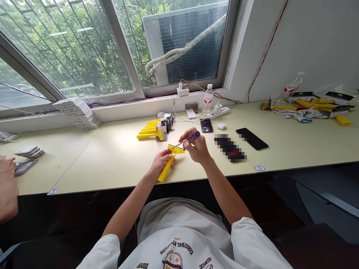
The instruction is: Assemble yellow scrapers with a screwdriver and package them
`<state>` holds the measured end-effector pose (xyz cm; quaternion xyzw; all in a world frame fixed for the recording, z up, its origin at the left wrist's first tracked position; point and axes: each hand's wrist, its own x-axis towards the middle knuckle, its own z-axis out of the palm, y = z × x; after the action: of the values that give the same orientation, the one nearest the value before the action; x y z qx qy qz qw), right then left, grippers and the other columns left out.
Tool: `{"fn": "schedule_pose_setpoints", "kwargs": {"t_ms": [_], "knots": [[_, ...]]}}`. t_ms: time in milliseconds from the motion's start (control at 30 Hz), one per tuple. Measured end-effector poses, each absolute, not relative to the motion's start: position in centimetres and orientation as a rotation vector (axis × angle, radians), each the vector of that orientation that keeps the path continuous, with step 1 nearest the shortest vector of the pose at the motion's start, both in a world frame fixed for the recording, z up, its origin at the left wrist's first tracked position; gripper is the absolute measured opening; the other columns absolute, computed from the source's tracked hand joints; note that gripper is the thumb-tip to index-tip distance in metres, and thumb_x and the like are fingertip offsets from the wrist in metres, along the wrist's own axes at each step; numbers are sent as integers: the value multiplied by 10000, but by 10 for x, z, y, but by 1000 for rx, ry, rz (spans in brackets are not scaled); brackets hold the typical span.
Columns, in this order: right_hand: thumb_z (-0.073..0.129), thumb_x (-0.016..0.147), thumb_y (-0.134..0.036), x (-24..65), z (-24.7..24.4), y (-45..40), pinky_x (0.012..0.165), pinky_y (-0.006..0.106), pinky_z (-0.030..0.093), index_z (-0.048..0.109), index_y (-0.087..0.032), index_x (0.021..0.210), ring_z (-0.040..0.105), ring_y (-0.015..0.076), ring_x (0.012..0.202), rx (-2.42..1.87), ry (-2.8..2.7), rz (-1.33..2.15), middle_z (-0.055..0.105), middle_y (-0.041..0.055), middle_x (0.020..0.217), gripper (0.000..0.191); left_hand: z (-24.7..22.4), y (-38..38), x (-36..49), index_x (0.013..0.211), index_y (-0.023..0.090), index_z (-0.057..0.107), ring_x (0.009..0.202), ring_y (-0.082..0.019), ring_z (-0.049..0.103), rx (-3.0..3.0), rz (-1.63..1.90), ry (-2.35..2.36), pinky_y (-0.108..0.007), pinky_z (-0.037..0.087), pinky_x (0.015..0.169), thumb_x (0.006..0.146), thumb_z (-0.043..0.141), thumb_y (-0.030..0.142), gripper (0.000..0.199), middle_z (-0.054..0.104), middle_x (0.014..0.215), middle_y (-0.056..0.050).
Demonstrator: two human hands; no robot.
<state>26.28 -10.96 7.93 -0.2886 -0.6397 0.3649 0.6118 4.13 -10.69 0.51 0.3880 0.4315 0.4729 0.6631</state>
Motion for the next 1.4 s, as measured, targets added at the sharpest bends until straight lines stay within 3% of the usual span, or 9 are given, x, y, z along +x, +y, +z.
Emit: {"fn": "schedule_pose_setpoints", "kwargs": {"t_ms": [133, 200, 333, 433, 667, 867, 1033, 1200, 1400], "knots": [[717, 995, -484, 268, 83, -109, 616, 321, 553, 678, -259, 1059, 643, 141, 702, -720, -1517, 695, 701, 56, 1123, 237, 5, -107, 41, 1296, 146, 712, 848, -204, 817, 873, 1068, 978, -288, 635, 655, 851, 884, 210, 480, 737, 1388, -181], [732, 993, -470, 270, 86, -108, 644, 317, 562, 689, -273, 1126, 653, 155, 756, -746, -1526, 640, 682, 45, 1100, 241, 5, -107, 42, 1291, 147, 716, 847, -202, 817, 882, 1067, 978, -289, 635, 652, 856, 873, 208, 466, 729, 1408, -181], [806, 974, -468, 274, 94, -113, 698, 312, 598, 553, -336, 1381, 714, 188, 859, -752, -1504, 636, 731, 28, 1090, 497, 4, -107, 42, 1282, 146, 721, 840, -201, 814, 900, 1070, 1000, -288, 635, 652, 863, 858, 204, 445, 728, 1412, -181], [841, 953, -451, 277, 98, -119, 681, 302, 604, 467, -362, 1422, 760, 204, 908, -742, -1499, 636, 775, 48, 1183, 607, 5, -108, 43, 1279, 150, 720, 838, -200, 811, 913, 1066, 1010, -286, 633, 648, 864, 856, 209, 441, 731, 1405, -178], [781, 960, -342, 289, 105, -124, 780, 370, 657, 584, -339, 1330, 780, 216, 948, -765, -1599, 513, 666, 71, 1362, 419, 9, -110, 46, 1229, 153, 710, 807, -194, 794, 940, 1059, 1069, -291, 621, 636, 845, 845, 203, 410, 731, 1392, -182], [667, 1060, -447, 297, 114, -125, 820, 406, 674, 683, -359, 1410, 747, 250, 1017, -758, -1639, 324, 647, 76, 1242, 360, 6, -111, 47, 1205, 167, 694, 823, -198, 799, 991, 1044, 1102, -283, 627, 625, 832, 839, 228, 405, 713, 1414, -170], [681, 1058, -446, 304, 116, -126, 762, 370, 652, 632, -353, 1476, 772, 236, 964, -787, -1646, 250, 762, 51, 1177, 431, 4, -110, 47, 1203, 174, 673, 827, -197, 802, 1018, 1027, 1110, -288, 639, 637, 835, 813, 228, 398, 709, 1414, -159], [638, 1069, -403, 310, 118, -130, 811, 418, 649, 726, -323, 1313, 781, 260, 997, -848, -1681, 205, 811, 52, 1223, 272, 0, -109, 46, 1216, 181, 678, 837, -200, 807, 1031, 1035, 1112, -290, 643, 646, 832, 820, 248, 415, 696, 1439, -160], [676, 1066, -419, 310, 120, -125, 849, 450, 655, 730, -371, 1467, 756, 267, 1019, -839, -1668, 67, 769, 64, 1214, 407, -3, -108, 46, 1223, 172, 680, 842, -206, 805, 1022, 1038, 1099, -286, 637, 643, 818, 845, 261, 446, 705, 1419, -165]]}}
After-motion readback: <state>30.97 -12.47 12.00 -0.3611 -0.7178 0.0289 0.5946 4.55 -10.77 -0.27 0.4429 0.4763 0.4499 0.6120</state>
